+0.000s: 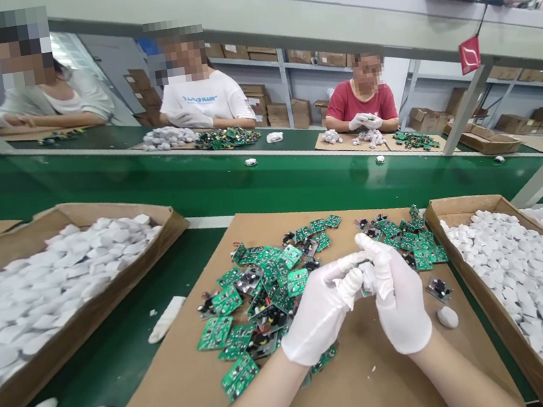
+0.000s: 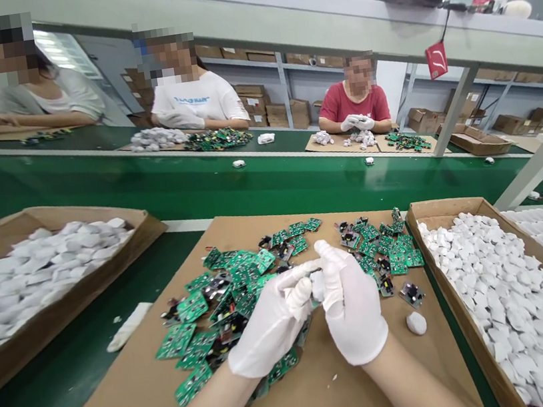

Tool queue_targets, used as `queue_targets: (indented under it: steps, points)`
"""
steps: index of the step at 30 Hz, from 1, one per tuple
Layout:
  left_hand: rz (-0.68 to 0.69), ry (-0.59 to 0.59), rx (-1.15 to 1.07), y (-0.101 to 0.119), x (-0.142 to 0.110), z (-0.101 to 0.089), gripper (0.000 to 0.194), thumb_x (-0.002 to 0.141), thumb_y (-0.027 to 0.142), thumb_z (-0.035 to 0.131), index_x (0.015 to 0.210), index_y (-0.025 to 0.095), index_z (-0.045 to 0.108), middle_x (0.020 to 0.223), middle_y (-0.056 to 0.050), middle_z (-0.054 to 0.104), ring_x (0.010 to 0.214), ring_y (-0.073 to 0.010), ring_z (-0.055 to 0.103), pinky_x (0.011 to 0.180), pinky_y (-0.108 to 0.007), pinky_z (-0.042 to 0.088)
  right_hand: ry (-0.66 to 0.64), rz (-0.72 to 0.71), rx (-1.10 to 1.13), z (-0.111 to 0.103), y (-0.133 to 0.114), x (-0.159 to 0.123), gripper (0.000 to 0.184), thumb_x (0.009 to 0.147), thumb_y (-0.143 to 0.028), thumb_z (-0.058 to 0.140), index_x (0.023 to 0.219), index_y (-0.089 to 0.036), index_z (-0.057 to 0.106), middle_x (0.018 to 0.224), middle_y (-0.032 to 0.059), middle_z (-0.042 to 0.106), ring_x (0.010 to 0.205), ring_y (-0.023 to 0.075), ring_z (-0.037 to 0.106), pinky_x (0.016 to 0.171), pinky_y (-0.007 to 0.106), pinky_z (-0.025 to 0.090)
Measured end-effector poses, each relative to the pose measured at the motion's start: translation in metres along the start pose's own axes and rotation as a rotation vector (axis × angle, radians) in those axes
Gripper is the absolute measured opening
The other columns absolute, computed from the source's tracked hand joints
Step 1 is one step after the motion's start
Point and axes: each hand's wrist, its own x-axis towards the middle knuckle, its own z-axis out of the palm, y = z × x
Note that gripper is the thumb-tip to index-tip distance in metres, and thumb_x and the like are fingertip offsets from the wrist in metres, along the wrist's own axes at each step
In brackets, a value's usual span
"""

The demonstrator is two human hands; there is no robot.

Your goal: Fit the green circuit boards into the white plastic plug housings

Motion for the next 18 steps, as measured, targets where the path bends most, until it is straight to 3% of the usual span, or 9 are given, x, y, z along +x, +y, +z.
queue_targets:
  steps: [3,6,9,12,15,18]
  points:
    - [0.001,-0.052,-0.086,0.002,0.001,0.002,0.037,0.082,0.050,0.068,0.075,0.013,0.069,0.071,-0.003,0.053,0.070,-0.0149,0.048,0.070,-0.030,0.047,-0.064,0.107,0.139,-0.002,-0.005,0.002,0.048,0.101,-0.052,0.039,0.117,-0.021,0.072,0.120,0.0085,0.072,0.108,0.0253,0.068,0.086,0.038,0.057]
    - [0.017,-0.031,-0.042,0.003,0.000,0.002,0.038,0.083,0.051,0.067,0.076,0.014,0.069,0.072,-0.002,0.053,0.071,-0.0146,0.046,0.070,-0.030,0.045,-0.074,0.176,0.214,-0.002,-0.011,0.003,0.052,0.099,-0.056,0.040,0.113,-0.020,0.074,0.116,0.0093,0.073,0.104,0.0266,0.069,0.078,0.036,0.059]
    - [0.023,-0.005,0.119,0.003,-0.001,0.000,0.046,0.082,0.056,0.066,0.093,0.012,0.074,0.074,-0.005,0.059,0.067,-0.0142,0.044,0.063,-0.028,0.041,-0.052,0.144,0.150,0.001,-0.009,0.002,0.049,0.098,-0.054,0.045,0.117,-0.019,0.072,0.103,0.0097,0.075,0.090,0.0251,0.070,0.074,0.037,0.058]
    - [0.004,0.019,0.198,0.004,-0.003,-0.002,0.051,0.079,0.057,0.067,0.103,0.013,0.075,0.071,-0.004,0.060,0.062,-0.0136,0.042,0.057,-0.027,0.037,-0.014,0.013,0.053,0.001,-0.002,-0.001,0.044,0.101,-0.048,0.043,0.121,-0.021,0.071,0.110,0.0103,0.074,0.082,0.0220,0.070,0.074,0.038,0.058]
    - [-0.001,0.044,0.197,0.006,-0.004,-0.003,0.051,0.075,0.058,0.072,0.098,0.013,0.075,0.066,-0.002,0.057,0.062,-0.0141,0.044,0.057,-0.027,0.037,-0.020,-0.147,0.018,-0.001,0.001,-0.003,0.040,0.101,-0.044,0.045,0.127,-0.024,0.067,0.122,0.0101,0.070,0.097,0.0244,0.070,0.086,0.040,0.057]
    - [0.010,0.006,0.170,0.009,-0.004,-0.002,0.044,0.079,0.057,0.068,0.078,0.013,0.072,0.065,-0.002,0.054,0.062,-0.0142,0.044,0.060,-0.028,0.038,-0.122,-0.020,0.144,-0.005,-0.004,0.000,0.045,0.100,-0.051,0.042,0.124,-0.024,0.069,0.119,0.0094,0.071,0.096,0.0251,0.070,0.076,0.038,0.059]
